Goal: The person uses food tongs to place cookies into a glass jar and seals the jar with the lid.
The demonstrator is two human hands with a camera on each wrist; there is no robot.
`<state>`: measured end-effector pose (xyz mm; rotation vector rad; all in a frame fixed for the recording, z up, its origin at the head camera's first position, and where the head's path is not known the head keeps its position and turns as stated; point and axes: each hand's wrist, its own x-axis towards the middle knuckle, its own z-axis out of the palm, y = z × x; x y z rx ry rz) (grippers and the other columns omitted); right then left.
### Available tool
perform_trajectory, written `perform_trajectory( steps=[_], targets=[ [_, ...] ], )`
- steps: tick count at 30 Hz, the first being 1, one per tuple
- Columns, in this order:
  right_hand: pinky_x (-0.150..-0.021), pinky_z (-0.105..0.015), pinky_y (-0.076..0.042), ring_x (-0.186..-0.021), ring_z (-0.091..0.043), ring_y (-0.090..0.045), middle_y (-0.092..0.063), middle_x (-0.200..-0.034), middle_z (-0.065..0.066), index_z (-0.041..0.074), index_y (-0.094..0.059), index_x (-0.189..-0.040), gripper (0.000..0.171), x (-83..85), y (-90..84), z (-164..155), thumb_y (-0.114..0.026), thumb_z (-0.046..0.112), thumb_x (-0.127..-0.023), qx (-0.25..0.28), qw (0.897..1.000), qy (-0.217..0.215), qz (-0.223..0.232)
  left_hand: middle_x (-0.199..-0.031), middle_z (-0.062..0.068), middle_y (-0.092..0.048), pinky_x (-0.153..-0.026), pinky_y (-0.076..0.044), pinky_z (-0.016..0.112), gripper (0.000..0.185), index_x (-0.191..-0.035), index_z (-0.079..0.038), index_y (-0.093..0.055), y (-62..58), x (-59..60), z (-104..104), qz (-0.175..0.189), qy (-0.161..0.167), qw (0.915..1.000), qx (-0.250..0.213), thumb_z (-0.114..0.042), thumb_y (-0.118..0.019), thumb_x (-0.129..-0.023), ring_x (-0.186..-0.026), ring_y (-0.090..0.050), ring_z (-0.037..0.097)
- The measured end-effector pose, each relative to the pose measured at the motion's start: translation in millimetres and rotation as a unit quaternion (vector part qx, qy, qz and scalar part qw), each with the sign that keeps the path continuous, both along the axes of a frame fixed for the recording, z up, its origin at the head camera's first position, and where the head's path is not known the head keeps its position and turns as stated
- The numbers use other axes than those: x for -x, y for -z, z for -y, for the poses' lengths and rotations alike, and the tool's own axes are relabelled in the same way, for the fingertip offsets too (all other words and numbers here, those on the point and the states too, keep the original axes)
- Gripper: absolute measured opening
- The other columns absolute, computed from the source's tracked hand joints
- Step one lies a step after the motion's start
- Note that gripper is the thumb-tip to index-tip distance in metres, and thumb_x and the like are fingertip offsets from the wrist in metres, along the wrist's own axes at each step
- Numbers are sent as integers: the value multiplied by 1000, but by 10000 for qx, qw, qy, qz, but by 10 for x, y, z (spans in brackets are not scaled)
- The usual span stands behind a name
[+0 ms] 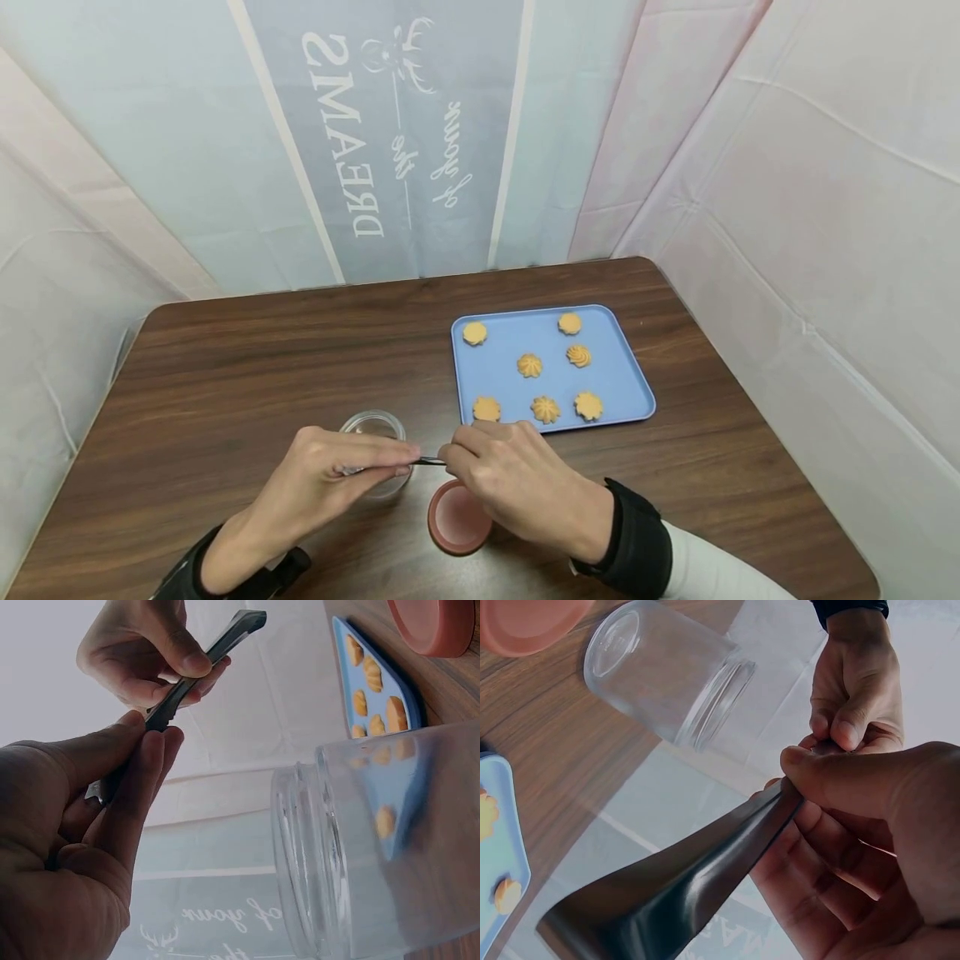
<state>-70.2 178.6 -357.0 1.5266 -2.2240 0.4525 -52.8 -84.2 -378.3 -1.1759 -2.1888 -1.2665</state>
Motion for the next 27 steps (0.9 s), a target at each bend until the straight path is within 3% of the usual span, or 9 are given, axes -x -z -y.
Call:
perform_trajectory(
  steps=[7,19,24,27],
  targets=[
    [-65,-17,-55,-77,-7,-65,-68,-92,5,9,-75,-103,23,14,17,17,-83,1,-84,122,9998,-39,121,-102,-1,-82,-82,-60,18,25,-102,-7,-85,5,-20,3,31,-117,9999,-64,5,-87,-81,-92,-78,11],
    [-60,-15,-51,-78,-6,-64,-67,-94,6,12,-74,-106,25,13,17,35,-86,6,-85,-91,9995,148,271,-101,-1,-82,-83,-60,18,28,-102,-8,-84,-22,-46,11,-136,-185,9997,-76,9,-85,-79,-92,-79,12],
    [-56,-16,-48,-78,-7,-62,-67,-96,5,10,-70,-121,38,22,21,48,-85,26,-90,-310,9981,502,169,-101,0,-82,-83,-59,18,27,-101,-7,-84,-37,-44,23,-144,-313,9994,-77,9,-85,-80,-91,-79,13],
    [-56,-22,-50,-84,-10,-66,-70,-103,2,9,-61,-140,63,44,27,31,-81,45,-93,-383,9961,774,172,-99,3,-82,-82,-60,19,31,-102,-6,-84,-58,-33,44,-321,-323,9987,-205,12,-85,-77,-90,-79,15]
  ],
)
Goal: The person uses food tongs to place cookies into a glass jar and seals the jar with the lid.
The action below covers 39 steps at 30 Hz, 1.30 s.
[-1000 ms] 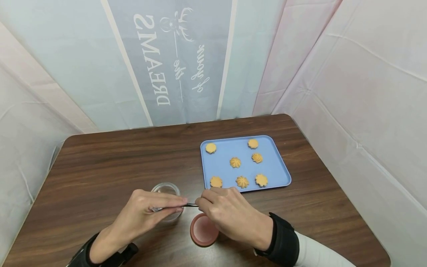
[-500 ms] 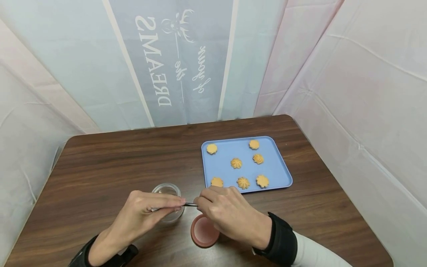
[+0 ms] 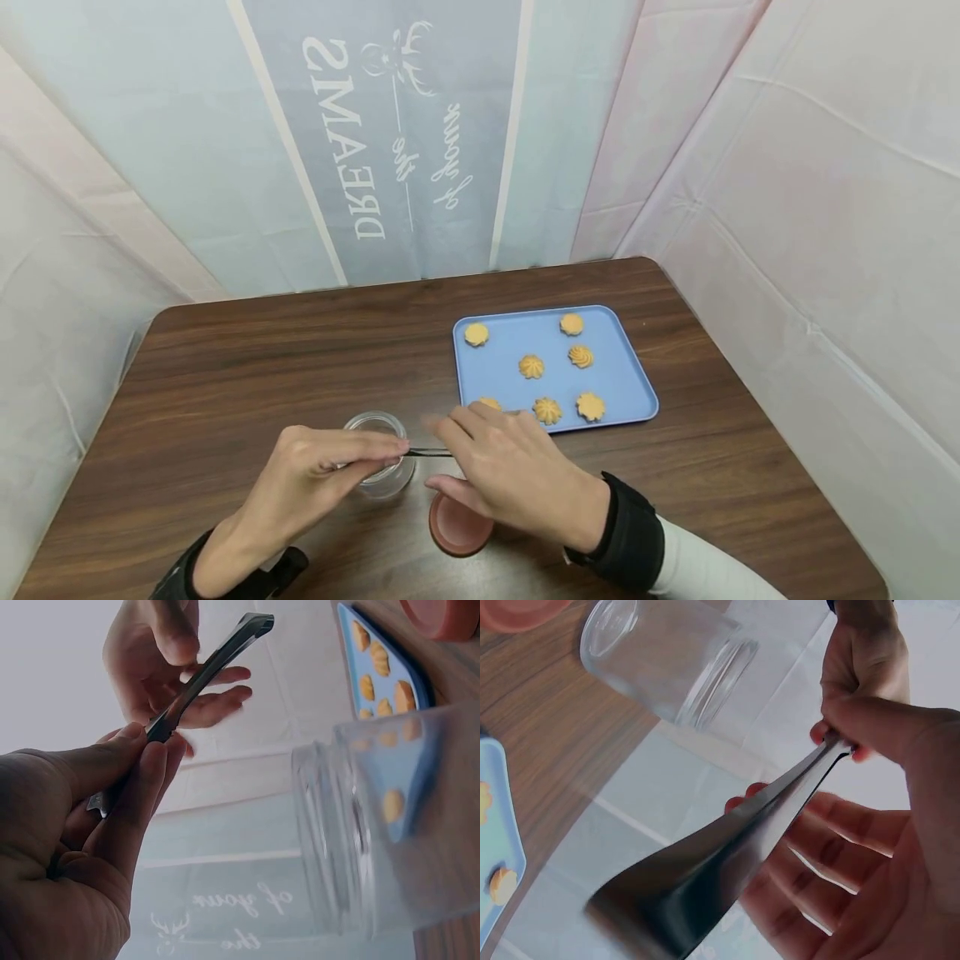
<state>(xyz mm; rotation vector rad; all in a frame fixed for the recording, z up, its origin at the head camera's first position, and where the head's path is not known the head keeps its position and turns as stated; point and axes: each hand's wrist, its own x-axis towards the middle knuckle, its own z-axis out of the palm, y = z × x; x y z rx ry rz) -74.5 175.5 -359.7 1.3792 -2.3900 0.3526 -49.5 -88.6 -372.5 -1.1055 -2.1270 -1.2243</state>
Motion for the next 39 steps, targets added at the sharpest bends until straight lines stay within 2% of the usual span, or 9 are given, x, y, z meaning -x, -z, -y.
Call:
perform_trajectory(
  steps=[3,5,10,14,19,23,26,32,39],
  targets=[
    [-56,-26,-52,-91,-14,-70,-73,-114,-2,10,-44,-158,89,37,13,-29,-78,57,-92,47,9996,239,142,-100,5,-82,-84,-60,20,37,-102,-5,-83,-32,-3,59,43,-32,9999,-153,17,-85,-72,-93,-79,16],
    [-54,-26,-51,-91,-14,-70,-73,-115,-3,11,-33,-165,100,66,24,-53,-75,63,-91,101,9989,364,266,-101,6,-82,-86,-60,21,39,-103,-4,-83,-48,-10,109,124,-89,9996,-223,18,-85,-71,-96,-79,16],
    [-56,-27,-53,-90,-14,-68,-72,-116,-5,11,-26,-167,105,121,42,-108,-67,72,-92,182,9972,578,440,-103,4,-82,-90,-58,21,36,-103,-6,-83,-49,-26,218,329,-281,9988,-223,16,-84,-75,-102,-78,15],
    [-57,-29,-54,-92,-16,-70,-73,-118,-6,13,-25,-168,109,140,45,-133,-71,73,-89,141,9957,752,528,-103,4,-82,-90,-58,20,37,-105,-7,-84,-35,-37,283,346,-412,9982,-253,15,-83,-76,-103,-77,13],
    [-56,-27,-51,-91,-15,-70,-72,-117,-4,14,-25,-168,108,161,60,-149,-68,74,-90,208,9953,771,547,-103,5,-82,-87,-58,18,33,-105,-8,-84,-64,-50,345,256,-570,9976,-303,12,-83,-78,-101,-77,9],
    [-55,-25,-50,-96,-17,-71,-72,-124,-5,15,-29,-167,104,170,74,-138,-69,73,-90,283,9956,712,535,-102,5,-82,-87,-58,18,11,-104,-7,-84,-80,-49,370,129,-587,9976,-331,-12,-79,-96,-100,-77,8],
    [-56,-26,-51,-98,-15,-71,-71,-129,-4,17,-31,-167,101,175,83,-107,-70,72,-90,294,9957,647,589,-102,6,-82,-87,-58,18,25,-104,-7,-84,-84,-47,380,75,-570,9978,-327,-26,-69,-104,-100,-77,9],
    [-68,-35,-59,-104,-16,-71,-72,-127,-3,16,-35,-164,97,187,114,-38,-72,68,-91,307,9968,475,561,-102,5,-82,-88,-58,18,29,-103,-6,-84,-87,-55,381,102,-562,9980,-280,-29,-66,-105,-101,-77,10],
    [-68,-31,-57,-87,-9,-66,-73,-109,2,15,-42,-161,88,173,148,39,-69,66,-95,196,9974,323,620,-102,5,-82,-89,-58,19,26,-103,-6,-84,-85,-61,352,60,-442,9986,-281,-27,-67,-105,-102,-77,11]
  ],
)
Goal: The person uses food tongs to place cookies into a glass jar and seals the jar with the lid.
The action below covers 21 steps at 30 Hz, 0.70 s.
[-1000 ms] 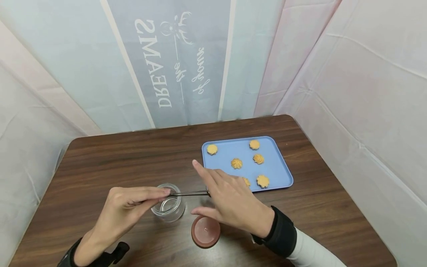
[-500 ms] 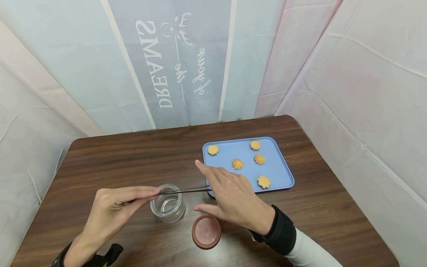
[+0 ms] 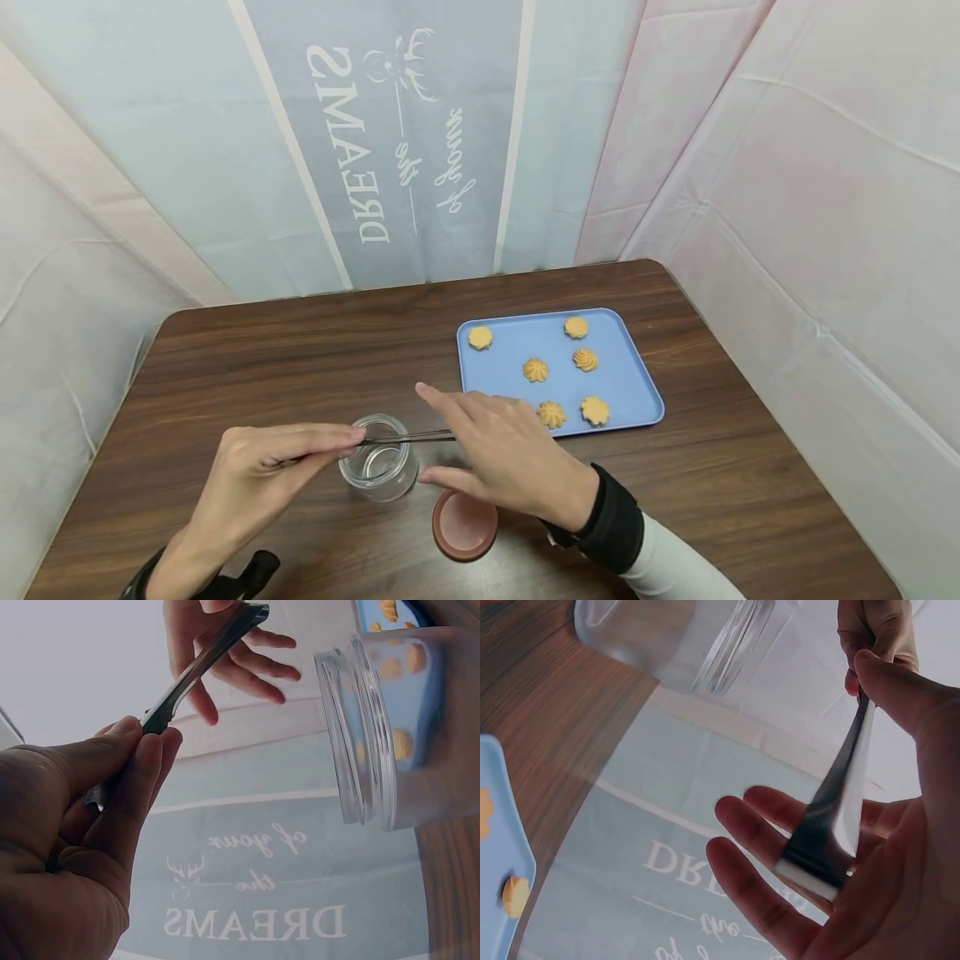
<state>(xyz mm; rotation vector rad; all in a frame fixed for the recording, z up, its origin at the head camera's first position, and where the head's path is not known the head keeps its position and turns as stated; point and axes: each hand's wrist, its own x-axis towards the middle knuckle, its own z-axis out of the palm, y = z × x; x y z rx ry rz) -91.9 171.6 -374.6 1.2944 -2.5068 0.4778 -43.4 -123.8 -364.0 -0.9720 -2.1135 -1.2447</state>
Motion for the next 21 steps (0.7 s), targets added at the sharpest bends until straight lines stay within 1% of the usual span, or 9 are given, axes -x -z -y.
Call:
perform_trajectory(
  steps=[2,4,7,10,14,17,21],
  targets=[
    [-69,-31,-57,-86,-9,-67,-73,-107,2,14,-47,-157,81,-4,8,14,-66,65,-97,12,9999,-90,50,-102,5,-82,-89,-58,19,26,-103,-6,-84,0,-2,-10,22,27,10000,-7,-26,-67,-105,-102,-77,11],
    [-64,-28,-55,-81,-8,-66,-73,-103,4,15,-53,-153,74,-2,17,22,-63,65,-100,25,9999,-158,30,-102,5,-82,-89,-58,20,25,-104,-6,-84,1,-5,-18,47,52,10000,-24,-26,-68,-104,-102,-77,11],
    [-58,-24,-52,-77,-7,-65,-73,-97,5,15,-61,-144,63,8,37,27,-57,63,-103,68,9996,-238,-149,-102,5,-82,-89,-58,20,25,-104,-7,-84,-1,-7,-28,112,65,9999,-45,-26,-68,-104,-102,-77,11],
    [-52,-20,-46,-71,-6,-63,-72,-90,7,14,-66,-135,57,22,59,31,-51,62,-106,135,9988,-317,-358,-102,5,-82,-88,-58,20,23,-105,-7,-84,0,-4,-38,118,68,9999,-87,-24,-69,-104,-102,-77,11],
    [-49,-16,-41,-65,-4,-60,-72,-85,8,15,-69,-125,56,23,89,33,-43,62,-109,247,9980,-358,-464,-103,6,-82,-88,-59,21,20,-105,-6,-83,10,1,-49,143,165,9996,-172,-21,-70,-103,-102,-77,11],
    [-48,-15,-38,-60,-2,-56,-70,-79,10,15,-70,-117,56,18,95,33,-37,60,-111,303,9977,-370,-478,-103,7,-82,-88,-59,21,20,-105,-5,-83,21,7,-56,216,260,9992,-221,-20,-70,-103,-103,-77,11],
    [-46,-13,-30,-55,1,-48,-63,-73,13,17,-71,-111,50,29,90,43,-36,52,-114,326,9965,-534,-559,-104,7,-82,-88,-59,22,19,-106,-5,-83,32,17,-63,278,302,9989,-242,-19,-71,-102,-104,-77,11]
  ],
)
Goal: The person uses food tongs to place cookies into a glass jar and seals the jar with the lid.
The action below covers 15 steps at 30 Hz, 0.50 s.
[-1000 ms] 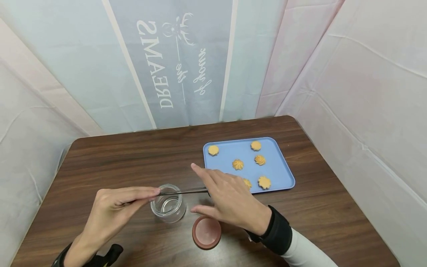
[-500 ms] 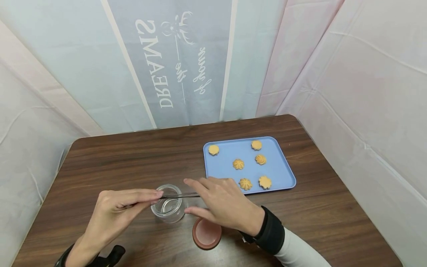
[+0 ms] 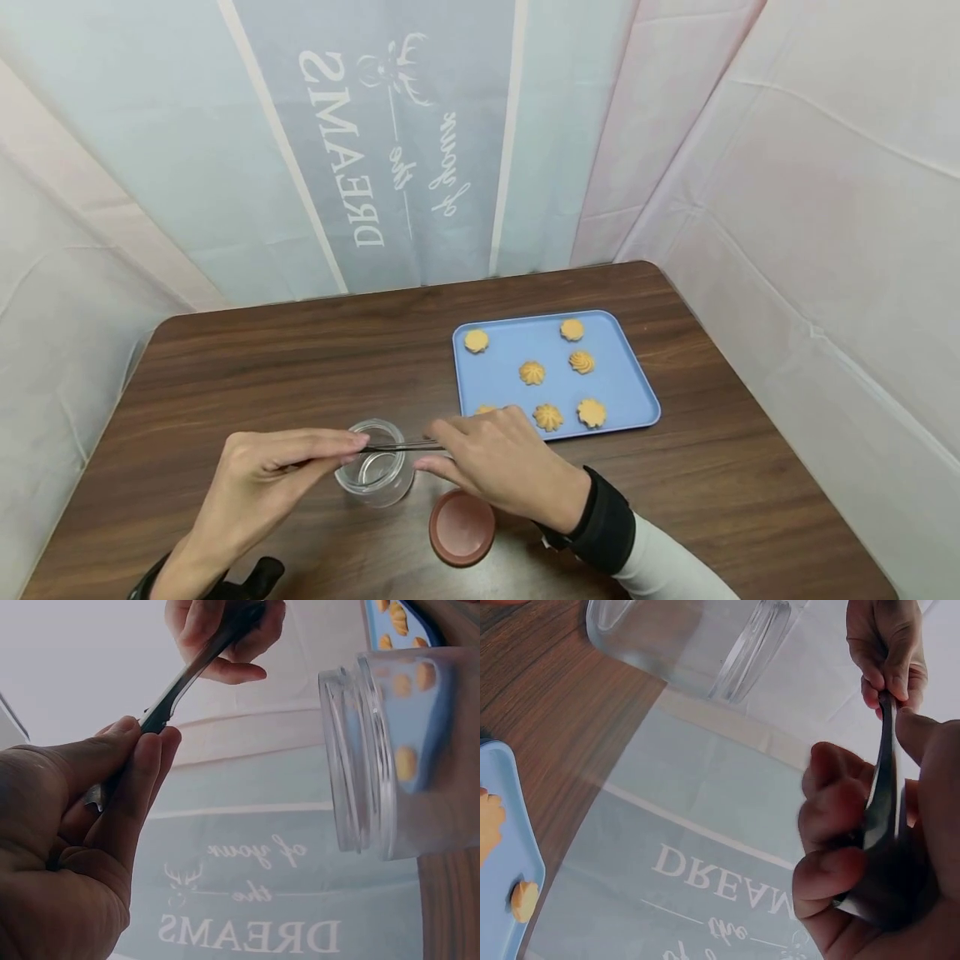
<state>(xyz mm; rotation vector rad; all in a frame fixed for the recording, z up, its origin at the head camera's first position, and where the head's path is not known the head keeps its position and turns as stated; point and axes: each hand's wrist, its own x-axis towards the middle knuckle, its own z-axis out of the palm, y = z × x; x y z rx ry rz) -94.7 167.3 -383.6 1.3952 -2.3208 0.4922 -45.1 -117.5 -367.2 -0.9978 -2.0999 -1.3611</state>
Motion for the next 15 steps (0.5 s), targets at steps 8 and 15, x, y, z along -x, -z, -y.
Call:
perform_trajectory(
  steps=[8,15],
  targets=[
    [-46,-12,-18,-50,2,-33,-45,-63,14,18,-62,-94,43,12,42,10,-34,40,-117,-40,9996,-247,-102,-103,6,-82,-87,-60,22,15,-104,-6,-83,48,21,-18,109,75,9999,-54,0,-81,-90,-103,-77,11],
    [-44,-17,-22,-49,0,-37,-41,-62,14,19,-57,-86,44,33,22,-13,-34,42,-117,-123,9997,-185,-109,-101,5,-82,-82,-60,21,12,-104,-6,-84,76,52,-32,164,12,9998,-54,-9,-82,-93,-99,-78,11]
  ],
)
